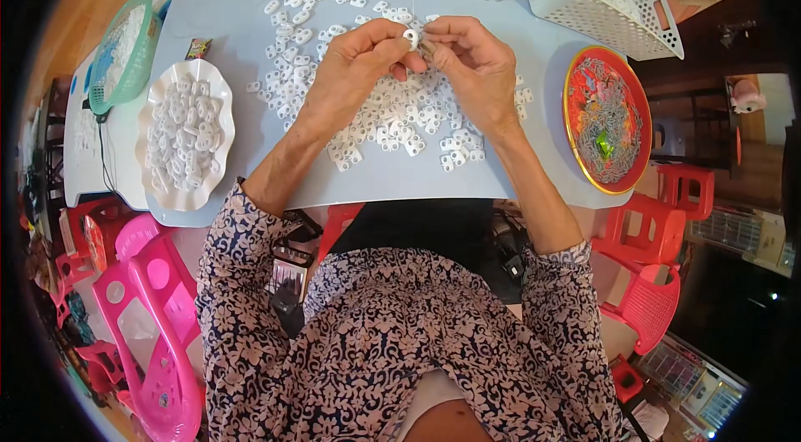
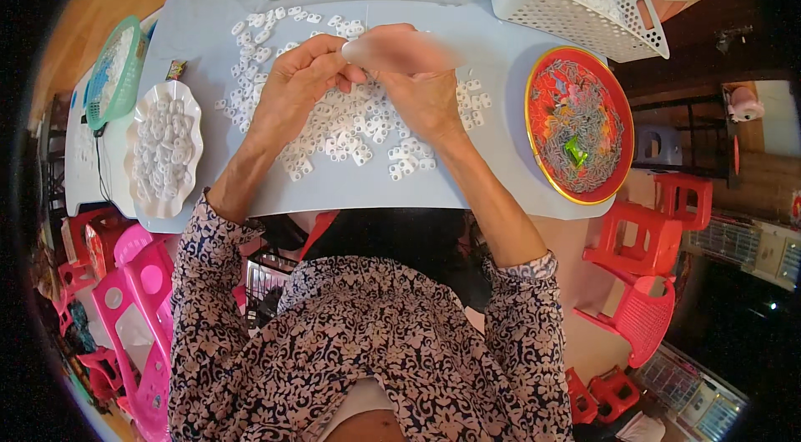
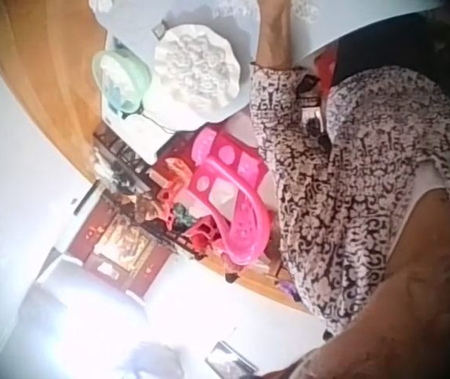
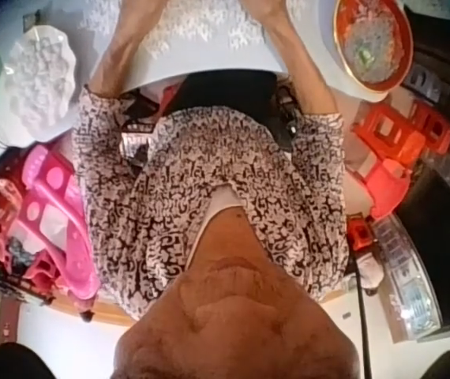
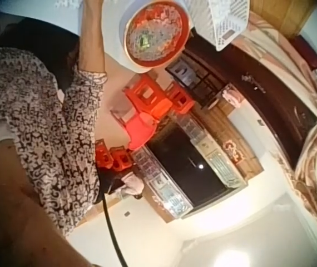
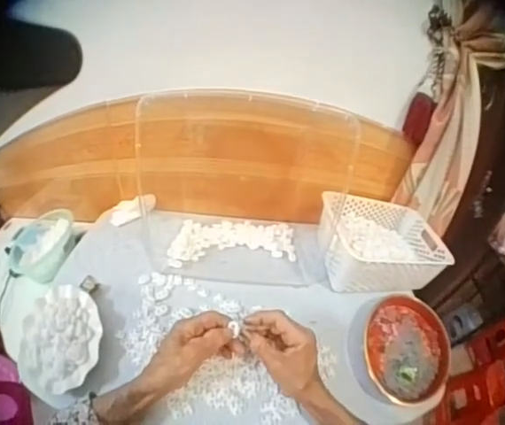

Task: Assembling small white plastic clips into chains by hand.

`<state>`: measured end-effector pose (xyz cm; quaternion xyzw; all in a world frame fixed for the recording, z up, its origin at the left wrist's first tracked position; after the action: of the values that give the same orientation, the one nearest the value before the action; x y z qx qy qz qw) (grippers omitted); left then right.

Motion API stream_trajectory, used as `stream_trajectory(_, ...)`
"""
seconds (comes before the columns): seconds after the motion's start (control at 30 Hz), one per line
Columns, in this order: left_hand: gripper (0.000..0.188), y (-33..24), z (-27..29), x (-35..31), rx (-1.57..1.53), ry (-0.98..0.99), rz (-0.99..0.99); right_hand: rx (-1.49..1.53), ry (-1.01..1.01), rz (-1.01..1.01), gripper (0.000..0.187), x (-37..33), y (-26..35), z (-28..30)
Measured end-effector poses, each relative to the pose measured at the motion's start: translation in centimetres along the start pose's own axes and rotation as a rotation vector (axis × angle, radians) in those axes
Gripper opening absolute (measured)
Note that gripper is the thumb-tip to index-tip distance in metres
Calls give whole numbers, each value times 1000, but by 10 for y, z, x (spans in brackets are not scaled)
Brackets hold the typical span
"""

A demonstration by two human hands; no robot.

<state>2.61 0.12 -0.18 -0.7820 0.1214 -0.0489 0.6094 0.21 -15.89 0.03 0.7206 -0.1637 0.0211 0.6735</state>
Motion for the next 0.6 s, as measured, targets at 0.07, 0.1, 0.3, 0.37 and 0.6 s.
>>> stream_trajectory(0.07, 19, -1, -1, -1, 3, -9, -9, 0, -2, 15, 18, -1, 0, 0)
stream_trajectory(0.1, 19, -2, -1, -1, 3, -9, -8, 8, -7, 37, 18, -1, 1, 0)
stream_trajectory(0.3, 15, -16, 3, -1, 414, -62, -204, 44, -159, 70, 20, 4, 4, 10)
stream_trajectory(0.37, 13, -22, -1, -4, 587, -118, -389, -68, -127, 55, 19, 4, 7, 11)
stream_trajectory(0.6, 14, -13, -8, -6, 631, 1, -606, -73, 16, 36, 22, -2, 11, 3)
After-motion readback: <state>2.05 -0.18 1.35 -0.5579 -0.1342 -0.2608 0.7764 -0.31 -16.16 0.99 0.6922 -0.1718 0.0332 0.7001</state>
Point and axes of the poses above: each hand's wrist, its own x-axis towards the middle knuckle, its own z-axis out of the back of the hand, y = z × x, the point moved 2 cm from there along x, towards the middle knuckle, and after that the axes turned 12 degrees about -y, right-handed, at the moved point
